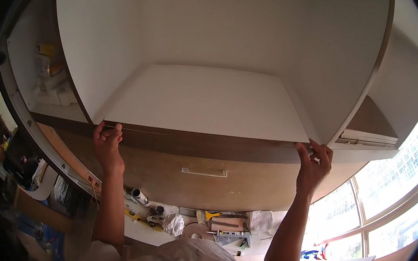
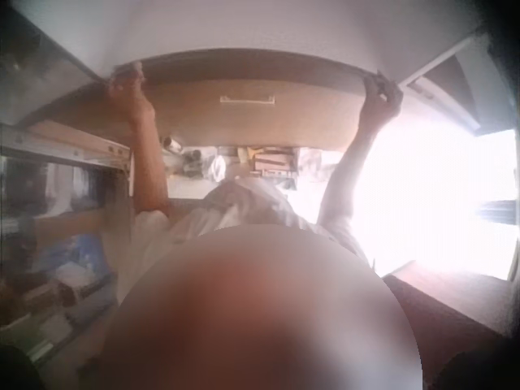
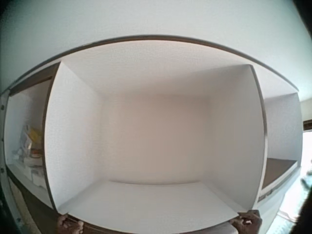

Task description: The person applies sealant to the edges of a cabinet interior using a caulking gun, then wipes the surface with a cloth. The person places a wooden shelf into the cabinet and adjusts its position.

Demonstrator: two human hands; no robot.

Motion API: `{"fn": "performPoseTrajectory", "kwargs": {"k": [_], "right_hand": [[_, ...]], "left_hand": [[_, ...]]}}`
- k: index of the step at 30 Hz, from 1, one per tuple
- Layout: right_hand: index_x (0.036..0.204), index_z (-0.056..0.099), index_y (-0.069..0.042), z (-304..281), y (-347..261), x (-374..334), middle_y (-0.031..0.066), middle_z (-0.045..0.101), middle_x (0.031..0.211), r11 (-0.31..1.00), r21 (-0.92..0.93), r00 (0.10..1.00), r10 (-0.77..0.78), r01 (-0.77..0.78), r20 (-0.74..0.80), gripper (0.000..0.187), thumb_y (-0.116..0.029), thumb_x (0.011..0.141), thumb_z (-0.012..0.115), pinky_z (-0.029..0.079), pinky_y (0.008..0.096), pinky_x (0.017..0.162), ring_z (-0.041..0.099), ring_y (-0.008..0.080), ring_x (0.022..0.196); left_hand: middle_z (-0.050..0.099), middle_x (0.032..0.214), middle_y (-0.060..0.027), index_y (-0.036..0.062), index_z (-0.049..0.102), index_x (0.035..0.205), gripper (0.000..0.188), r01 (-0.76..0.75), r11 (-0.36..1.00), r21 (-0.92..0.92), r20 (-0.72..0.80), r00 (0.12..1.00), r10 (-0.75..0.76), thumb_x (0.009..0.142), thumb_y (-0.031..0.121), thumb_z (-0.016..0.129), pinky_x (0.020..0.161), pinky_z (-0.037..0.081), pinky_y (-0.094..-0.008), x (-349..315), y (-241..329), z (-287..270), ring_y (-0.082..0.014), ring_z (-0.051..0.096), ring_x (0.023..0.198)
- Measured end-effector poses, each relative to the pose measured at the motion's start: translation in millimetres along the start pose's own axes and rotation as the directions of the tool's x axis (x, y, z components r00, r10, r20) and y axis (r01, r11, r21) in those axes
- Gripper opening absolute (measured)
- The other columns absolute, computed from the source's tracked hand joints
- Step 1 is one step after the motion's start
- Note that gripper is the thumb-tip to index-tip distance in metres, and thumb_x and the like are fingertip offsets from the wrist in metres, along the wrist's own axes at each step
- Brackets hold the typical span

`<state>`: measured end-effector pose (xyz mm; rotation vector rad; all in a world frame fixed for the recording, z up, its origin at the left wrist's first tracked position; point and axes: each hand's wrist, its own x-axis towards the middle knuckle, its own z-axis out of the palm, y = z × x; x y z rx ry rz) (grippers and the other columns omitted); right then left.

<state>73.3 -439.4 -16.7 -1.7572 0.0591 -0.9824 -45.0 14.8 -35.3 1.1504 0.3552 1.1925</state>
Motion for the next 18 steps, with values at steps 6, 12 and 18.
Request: {"fn": "performPoseTrajectory", "kwargs": {"k": [6, 12, 18], "right_hand": [[0.109, 0.081, -0.003, 2.8, -13.1, 5.6, 0.0043, 0.073, 0.106, 0.998, -0.051, 0.997, -0.032, 0.035, 0.066, 0.038, -0.024, 0.079, 0.091, 0.048, 0.0277, 0.07, 0.057, 0.0109, 0.077], [0.111, 0.08, -0.002, 3.0, -16.6, 8.9, 0.0067, 0.077, 0.101, 0.999, -0.045, 0.996, -0.023, 0.027, 0.089, 0.034, -0.021, 0.083, 0.088, 0.048, 0.0283, 0.073, 0.063, 0.0121, 0.082], [0.11, 0.08, -0.002, 3.7, -13.0, 12.4, 0.0081, 0.078, 0.102, 1.0, -0.009, 0.994, -0.029, 0.03, 0.107, 0.033, -0.021, 0.085, 0.086, 0.049, 0.029, 0.076, 0.063, 0.0132, 0.082]], "left_hand": [[0.06, 0.076, -0.0004, -0.0048, 0.054, 0.138, 0.072, 0.017, 0.965, 0.263, 0.041, 0.999, -0.029, 0.084, 0.026, 0.09, 0.059, 0.047, -0.0242, 8.9, 13.5, -0.6, -0.0089, 0.056, 0.065], [0.057, 0.074, -0.0006, -0.0059, 0.055, 0.135, 0.072, 0.026, 0.942, 0.334, 0.035, 0.999, -0.04, 0.084, 0.03, 0.09, 0.057, 0.047, -0.0244, 11.5, 16.2, 1.2, -0.01, 0.056, 0.062], [0.056, 0.076, -0.0004, -0.0059, 0.054, 0.138, 0.075, 0.025, 0.947, 0.321, 0.005, 1.0, -0.028, 0.083, 0.03, 0.09, 0.057, 0.045, -0.0248, 11.2, 15.6, 3.3, -0.01, 0.056, 0.062]]}}
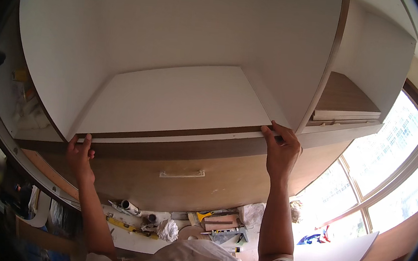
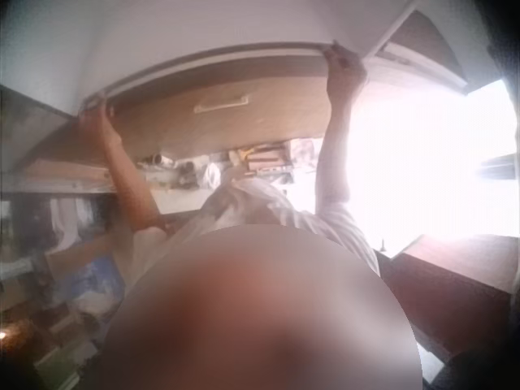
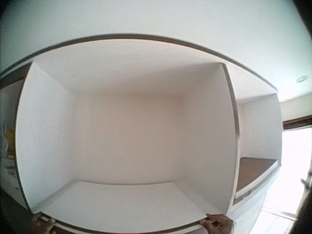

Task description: The person applies sealant to the edges of a cabinet interior using a caulking gun, then wipes the surface with a cloth. The person places a wooden shelf into the cabinet and adjusts its position.

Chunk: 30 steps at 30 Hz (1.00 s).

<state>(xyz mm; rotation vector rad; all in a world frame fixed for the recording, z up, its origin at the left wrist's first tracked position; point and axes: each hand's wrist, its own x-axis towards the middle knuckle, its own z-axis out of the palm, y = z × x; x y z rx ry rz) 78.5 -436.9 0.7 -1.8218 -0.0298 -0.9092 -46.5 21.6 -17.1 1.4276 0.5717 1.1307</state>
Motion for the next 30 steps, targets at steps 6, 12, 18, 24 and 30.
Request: {"fn": "performPoseTrajectory", "kwargs": {"k": [6, 12, 18, 24, 30], "right_hand": [[0.109, 0.081, -0.003, -2.9, -1.8, 0.3, 0.0078, 0.078, 0.102, 0.999, 0.001, 0.998, 0.052, -0.052, 0.025, 0.032, -0.021, 0.083, 0.087, 0.05, 0.03, 0.078, 0.066, 0.0154, 0.086], [0.112, 0.08, -0.004, -8.9, -1.1, 2.9, 0.0087, 0.078, 0.103, 0.998, 0.012, 0.996, 0.066, -0.067, 0.064, 0.033, -0.021, 0.084, 0.086, 0.052, 0.0301, 0.082, 0.069, 0.0169, 0.089], [0.11, 0.08, -0.003, -30.2, 14.0, -1.2, 0.011, 0.077, 0.096, 0.99, 0.14, 0.995, -0.048, 0.035, 0.09, 0.028, -0.019, 0.087, 0.084, 0.054, 0.0297, 0.075, 0.068, 0.0146, 0.08], [0.127, 0.073, -0.01, -124.2, 53.1, 58.7, 0.0102, 0.073, 0.115, 0.972, -0.044, 0.946, -0.235, 0.231, -0.221, 0.043, -0.014, 0.085, 0.084, 0.057, 0.0351, 0.087, 0.07, 0.0209, 0.101], [0.158, 0.043, -0.021, -182.9, 81.0, 180.5, 0.0134, 0.041, 0.163, 0.663, -0.604, 0.892, -0.255, 0.443, 0.374, 0.106, -0.046, 0.069, 0.094, 0.018, 0.0616, 0.127, 0.031, 0.0315, 0.155]], "left_hand": [[0.059, 0.08, -0.0005, -0.0046, 0.054, 0.14, 0.076, -0.001, 1.0, 0.003, 0.01, 1.0, 0.0, 0.084, 0.033, 0.09, 0.059, 0.046, -0.0245, 1.9, -4.0, -0.5, -0.0094, 0.056, 0.066], [0.062, 0.09, 0.0001, 0.0016, 0.054, 0.143, 0.078, 0.034, 0.999, 0.04, 0.035, 0.999, -0.035, 0.085, 0.041, 0.088, 0.067, 0.044, -0.0262, 4.1, -8.2, -2.4, -0.0095, 0.052, 0.071], [0.063, 0.093, -0.0031, 0.0081, 0.048, 0.154, 0.083, -0.09, 0.993, 0.08, 0.059, 0.995, 0.086, 0.088, 0.043, 0.084, 0.072, 0.048, -0.0291, -7.4, -8.0, -5.3, -0.0133, 0.056, 0.077], [0.065, 0.1, -0.0049, 0.0141, 0.04, 0.159, 0.082, -0.209, 0.969, 0.13, 0.003, 0.978, 0.211, 0.092, 0.034, 0.081, 0.078, 0.048, -0.0325, -21.5, -11.4, -2.7, -0.0148, 0.056, 0.083], [0.062, 0.094, -0.0031, 0.0085, 0.045, 0.155, 0.071, -0.392, 0.914, 0.105, 0.099, 0.919, 0.382, 0.094, 0.021, 0.079, 0.077, 0.048, -0.0323, -61.7, 14.0, 28.5, -0.0141, 0.056, 0.081]]}}
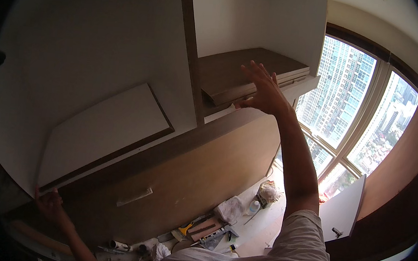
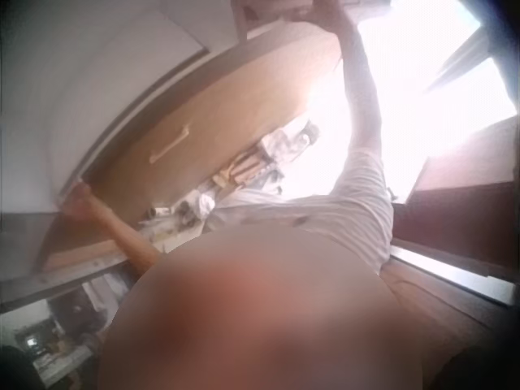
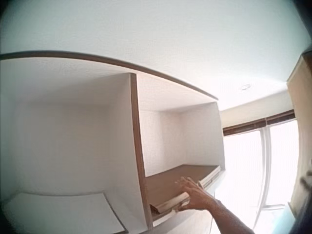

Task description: The person applies sealant to the edges of a cabinet interior using a caulking gun, then wipes the surface with a cloth. The person places a wooden shelf into the cabinet and adjusts its position.

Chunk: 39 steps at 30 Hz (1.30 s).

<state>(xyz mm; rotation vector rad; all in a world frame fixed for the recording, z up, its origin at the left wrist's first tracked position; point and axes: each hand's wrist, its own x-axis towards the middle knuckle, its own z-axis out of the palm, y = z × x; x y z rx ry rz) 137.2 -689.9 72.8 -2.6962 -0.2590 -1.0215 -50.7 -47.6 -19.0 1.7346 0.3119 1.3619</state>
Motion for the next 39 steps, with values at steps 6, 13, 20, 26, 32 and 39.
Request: {"fn": "performPoseTrajectory", "kwargs": {"k": [6, 13, 20, 26, 32, 39], "right_hand": [[0.16, 0.04, -0.024, 2.8, 31.8, 10.2, 0.0096, 0.039, 0.165, 0.999, 0.002, 0.96, -0.037, 0.038, 0.279, 0.105, -0.049, 0.072, 0.091, 0.013, 0.0613, 0.129, 0.027, 0.0292, 0.157], [0.148, 0.055, -0.022, 10.4, 43.9, -1.7, 0.0081, 0.055, 0.149, 0.995, 0.05, 0.989, -0.093, 0.088, 0.111, 0.07, -0.025, 0.085, 0.084, 0.019, 0.0567, 0.129, 0.047, 0.0286, 0.144], [0.135, 0.065, -0.017, 13.8, 54.9, 7.1, 0.0087, 0.066, 0.121, 0.982, 0.104, 0.988, -0.157, 0.156, 0.001, 0.057, -0.022, 0.082, 0.085, 0.045, 0.0486, 0.111, 0.061, 0.0315, 0.117], [0.143, 0.061, -0.02, 0.1, 48.5, 19.0, 0.0084, 0.067, 0.128, 0.977, 0.085, 0.973, -0.206, 0.198, 0.103, 0.074, -0.034, 0.077, 0.09, 0.05, 0.0455, 0.106, 0.06, 0.0293, 0.124], [0.152, 0.053, -0.023, 26.8, 25.6, 34.3, 0.0067, 0.05, 0.158, 0.932, 0.14, 0.913, -0.356, 0.333, 0.201, 0.088, -0.058, 0.077, 0.083, 0.032, 0.0466, 0.125, 0.043, 0.0266, 0.149], [0.152, 0.052, -0.026, 32.7, 42.9, 18.7, -0.0017, 0.051, 0.158, 0.946, 0.044, 0.937, -0.325, 0.322, 0.131, 0.084, -0.058, 0.079, 0.08, 0.033, 0.0471, 0.126, 0.046, 0.0232, 0.147]], "left_hand": [[0.056, 0.099, -0.0047, 0.0073, 0.056, 0.145, 0.062, -0.251, 0.967, 0.048, 0.24, 0.943, 0.232, 0.09, 0.013, 0.082, 0.086, 0.05, -0.0314, -49.3, 31.4, 56.4, -0.015, 0.055, 0.086], [0.054, 0.103, -0.004, 0.0077, 0.055, 0.148, 0.071, -0.407, 0.901, 0.149, 0.332, 0.879, 0.342, 0.084, 0.011, 0.087, 0.09, 0.046, -0.0363, -61.2, 4.4, 75.8, -0.0182, 0.051, 0.092], [0.053, 0.102, -0.0037, 0.0075, 0.055, 0.148, 0.073, -0.385, 0.909, 0.161, 0.362, 0.88, 0.308, 0.083, 0.012, 0.087, 0.089, 0.045, -0.0358, -59.1, 2.0, 69.4, -0.0187, 0.05, 0.091], [0.052, 0.101, -0.0029, 0.0065, 0.058, 0.144, 0.066, -0.308, 0.938, 0.159, 0.391, 0.892, 0.227, 0.083, 0.007, 0.085, 0.093, 0.045, -0.035, -68.2, 38.1, 77.1, -0.0174, 0.05, 0.093], [0.063, 0.095, -0.0055, 0.0073, 0.067, 0.123, 0.053, -0.718, 0.668, -0.193, 0.492, 0.519, 0.699, 0.078, 0.019, 0.092, 0.076, 0.049, -0.0375, -101.9, 116.7, 155.2, -0.0214, 0.058, 0.082], [0.063, 0.085, -0.0034, 0.0068, 0.069, 0.11, 0.046, -0.813, 0.51, -0.282, 0.377, 0.395, 0.838, 0.077, 0.025, 0.094, 0.065, 0.047, -0.0338, -104.8, 110.4, 222.7, -0.02, 0.056, 0.072]]}}
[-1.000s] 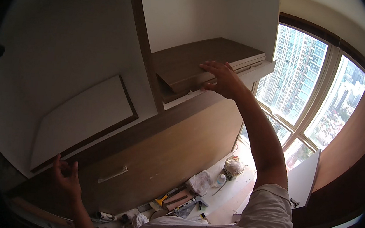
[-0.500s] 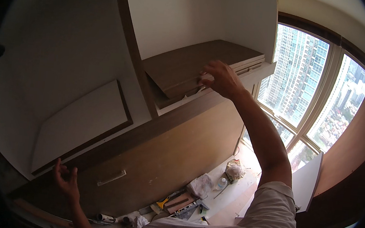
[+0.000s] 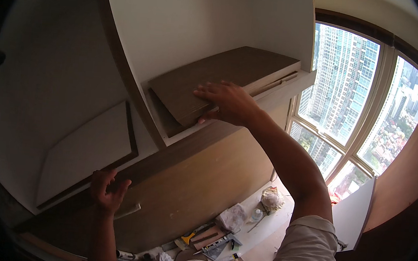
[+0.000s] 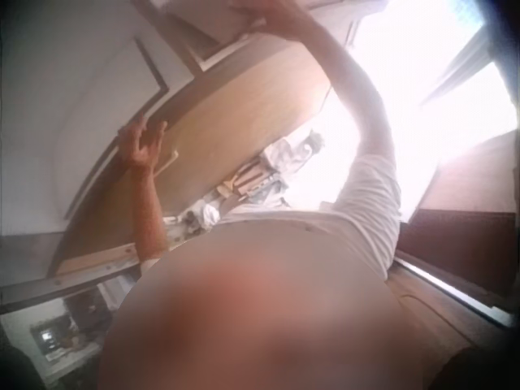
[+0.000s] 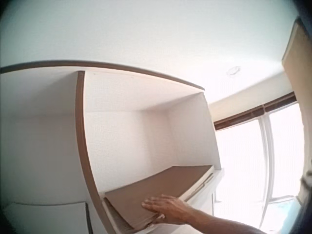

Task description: The person applies sealant to the edges of a cabinet interior using a caulking gun, then wipes the surface with a cloth. The person places a wooden shelf into the cabinet and adjusts its position.

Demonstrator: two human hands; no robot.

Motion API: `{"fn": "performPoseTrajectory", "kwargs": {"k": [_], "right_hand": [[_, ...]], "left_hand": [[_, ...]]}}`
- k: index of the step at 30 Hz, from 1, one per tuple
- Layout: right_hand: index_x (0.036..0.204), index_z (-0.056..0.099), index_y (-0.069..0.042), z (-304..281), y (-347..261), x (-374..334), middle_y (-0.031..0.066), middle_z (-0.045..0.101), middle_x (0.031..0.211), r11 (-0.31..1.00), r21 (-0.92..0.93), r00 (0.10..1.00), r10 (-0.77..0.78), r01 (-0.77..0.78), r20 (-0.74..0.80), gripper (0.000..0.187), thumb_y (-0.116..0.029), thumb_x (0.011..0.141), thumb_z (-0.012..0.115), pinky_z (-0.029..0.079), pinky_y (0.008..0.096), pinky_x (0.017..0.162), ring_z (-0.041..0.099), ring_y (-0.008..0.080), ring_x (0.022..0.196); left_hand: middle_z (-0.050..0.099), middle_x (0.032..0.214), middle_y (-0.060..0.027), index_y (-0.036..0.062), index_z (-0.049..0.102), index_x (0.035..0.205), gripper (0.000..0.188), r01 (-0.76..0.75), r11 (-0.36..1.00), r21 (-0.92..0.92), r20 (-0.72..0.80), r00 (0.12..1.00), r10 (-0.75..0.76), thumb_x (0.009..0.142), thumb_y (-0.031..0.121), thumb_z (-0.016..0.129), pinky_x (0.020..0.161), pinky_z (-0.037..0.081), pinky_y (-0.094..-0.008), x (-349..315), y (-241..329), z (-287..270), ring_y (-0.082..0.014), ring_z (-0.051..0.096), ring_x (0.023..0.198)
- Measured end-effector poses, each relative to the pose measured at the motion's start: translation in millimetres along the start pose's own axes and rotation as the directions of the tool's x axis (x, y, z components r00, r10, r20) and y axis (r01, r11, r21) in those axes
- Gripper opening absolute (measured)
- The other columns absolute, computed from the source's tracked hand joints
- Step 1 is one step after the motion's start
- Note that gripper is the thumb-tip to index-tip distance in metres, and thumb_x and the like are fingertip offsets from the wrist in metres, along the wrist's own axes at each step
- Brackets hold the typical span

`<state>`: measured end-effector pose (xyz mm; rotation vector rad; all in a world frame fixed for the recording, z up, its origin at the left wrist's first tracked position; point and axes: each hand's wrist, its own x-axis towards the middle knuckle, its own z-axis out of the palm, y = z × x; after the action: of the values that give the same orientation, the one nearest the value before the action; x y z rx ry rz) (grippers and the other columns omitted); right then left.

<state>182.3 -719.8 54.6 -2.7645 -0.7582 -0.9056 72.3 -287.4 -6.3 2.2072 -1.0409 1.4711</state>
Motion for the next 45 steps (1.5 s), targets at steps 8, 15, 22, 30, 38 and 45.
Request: {"fn": "performPoseTrajectory", "kwargs": {"k": [8, 15, 22, 30, 38, 45], "right_hand": [[0.148, 0.056, -0.024, -15.6, -10.3, -23.2, -0.0004, 0.06, 0.149, 0.99, -0.092, 0.989, -0.115, 0.107, -0.095, 0.075, -0.042, 0.081, 0.084, 0.041, 0.0468, 0.121, 0.053, 0.0236, 0.14], [0.148, 0.055, -0.022, -46.9, -36.4, -57.0, 0.0043, 0.059, 0.149, 0.997, -0.052, 0.995, -0.066, 0.062, -0.076, 0.081, -0.045, 0.077, 0.086, 0.042, 0.0488, 0.119, 0.053, 0.0256, 0.14], [0.125, 0.055, -0.006, -39.1, -12.6, -94.6, 0.0081, 0.059, 0.101, 0.282, 0.959, 0.236, 0.932, 0.006, -0.275, 0.057, -0.053, 0.097, 0.069, 0.06, 0.0431, 0.085, 0.064, 0.0192, 0.09], [0.131, 0.057, -0.002, -5.6, 11.4, -60.4, 0.0132, 0.064, 0.12, -0.401, 0.915, 0.69, 0.649, -0.048, 0.32, 0.056, -0.045, 0.097, 0.07, 0.057, 0.0418, 0.093, 0.065, 0.0242, 0.108], [0.119, 0.062, -0.004, -9.0, 3.7, -74.1, 0.0093, 0.066, 0.113, -0.356, 0.931, 0.633, 0.74, 0.082, 0.227, 0.031, -0.027, 0.098, 0.064, 0.053, 0.0405, 0.093, 0.065, 0.0234, 0.105], [0.117, 0.064, -0.001, -45.9, -16.3, -142.5, 0.0127, 0.067, 0.114, -0.274, 0.93, 0.529, 0.842, 0.245, 0.109, 0.033, -0.027, 0.097, 0.062, 0.054, 0.0426, 0.096, 0.066, 0.0272, 0.107]], "left_hand": [[0.061, 0.08, -0.0034, 0.0093, 0.067, 0.11, 0.047, -0.082, 0.993, 0.081, -0.023, 0.996, 0.084, 0.078, 0.031, 0.093, 0.058, 0.046, -0.0345, -19.0, -17.6, 10.9, -0.021, 0.056, 0.065], [0.061, 0.079, -0.0045, 0.0094, 0.066, 0.109, 0.047, -0.051, 0.996, 0.078, -0.016, 0.999, 0.052, 0.077, 0.031, 0.094, 0.058, 0.047, -0.0355, -15.9, -13.5, 8.8, -0.0225, 0.057, 0.063], [0.058, 0.075, -0.0018, 0.0096, 0.068, 0.106, 0.043, -0.005, 1.0, 0.024, -0.068, 0.998, 0.006, 0.078, 0.031, 0.093, 0.055, 0.043, -0.0313, -12.6, -9.0, 9.7, -0.0178, 0.054, 0.063], [0.059, 0.076, -0.0014, 0.0104, 0.07, 0.103, 0.041, 0.054, 0.996, -0.069, -0.083, 0.995, -0.06, 0.077, 0.029, 0.094, 0.055, 0.043, -0.0286, -14.2, -6.1, 8.5, -0.0144, 0.052, 0.064], [0.067, 0.083, -0.0017, 0.0098, 0.071, 0.11, 0.048, 0.347, 0.803, -0.485, 0.06, 0.929, -0.366, 0.074, 0.028, 0.097, 0.063, 0.051, -0.0271, -35.3, 47.9, 7.6, -0.0102, 0.06, 0.07], [0.071, 0.099, -0.0073, 0.0062, 0.063, 0.125, 0.058, 0.604, 0.309, -0.735, 0.4, 0.754, -0.521, 0.079, 0.024, 0.094, 0.082, 0.058, -0.0316, -40.0, 88.2, -8.7, -0.0141, 0.069, 0.087]]}}
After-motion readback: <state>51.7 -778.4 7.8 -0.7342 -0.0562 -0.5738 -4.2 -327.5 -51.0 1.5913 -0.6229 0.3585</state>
